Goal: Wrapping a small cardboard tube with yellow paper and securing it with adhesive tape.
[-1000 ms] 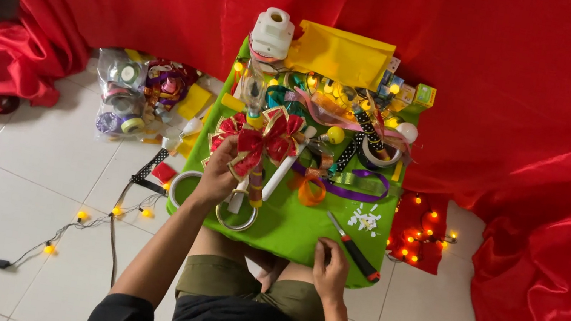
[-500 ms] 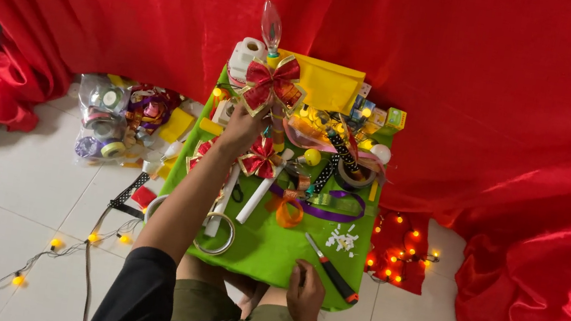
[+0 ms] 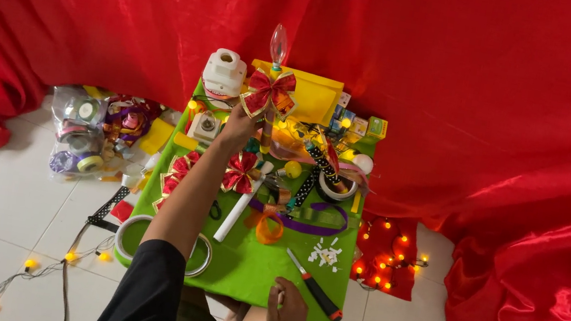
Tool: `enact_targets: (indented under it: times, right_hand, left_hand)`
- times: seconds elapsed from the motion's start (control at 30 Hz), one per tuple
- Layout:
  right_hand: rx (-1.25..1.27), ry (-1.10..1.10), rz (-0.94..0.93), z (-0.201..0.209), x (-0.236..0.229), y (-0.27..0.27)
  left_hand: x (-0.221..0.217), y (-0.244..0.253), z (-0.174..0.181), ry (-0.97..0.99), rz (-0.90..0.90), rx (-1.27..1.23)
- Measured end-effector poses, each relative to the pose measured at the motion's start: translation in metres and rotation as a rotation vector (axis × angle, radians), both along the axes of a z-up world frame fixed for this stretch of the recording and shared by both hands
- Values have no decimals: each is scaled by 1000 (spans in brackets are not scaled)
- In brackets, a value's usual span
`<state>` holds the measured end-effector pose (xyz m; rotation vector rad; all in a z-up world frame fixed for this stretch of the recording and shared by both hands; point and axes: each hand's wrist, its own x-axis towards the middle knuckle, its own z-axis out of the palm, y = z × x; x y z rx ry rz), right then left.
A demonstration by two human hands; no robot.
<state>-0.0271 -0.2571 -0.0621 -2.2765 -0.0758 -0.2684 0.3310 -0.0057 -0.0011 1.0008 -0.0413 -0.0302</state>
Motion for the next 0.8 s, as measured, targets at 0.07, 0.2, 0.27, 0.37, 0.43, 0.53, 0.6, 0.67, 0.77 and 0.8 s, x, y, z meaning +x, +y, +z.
enact_targets:
  times: [0.07,0.2,0.27,0.37,0.43,0.53,0.6,0.67,0.77,0.8]
  right_hand:
    - [20,12,-4,9,1,2]
    - [15,-32,16,19,2,5]
    - [0,-17,20,16,2,4]
    - [-20,-14,22,17,3,5]
    - [-26,-22,18,19,4,6]
    - [-17,-12,12,20,4,6]
    - [-32,-39,22,20,5,7]
    - [-35,-39,26,20,4,7]
    - [-36,-58,28,20,4,7]
    - [-35,-72,24,20,3,7]
  left_hand:
    - [-5,-2,15,47,-8,26]
    - [0,-4,4,145,-15,137]
    - [4,-5,-8,168,-15,157]
    - [3,-5,-5,160,-40,161]
    - [1,-6,-1,132,-66,144]
    - [2,-5,4,57,-61,75]
    - [4,-3,8,46,11,102]
    - [-5,3,31,17,16,89]
    - [-12,10,52,-46,50,51]
    - [-14,13,57,-77,75,24]
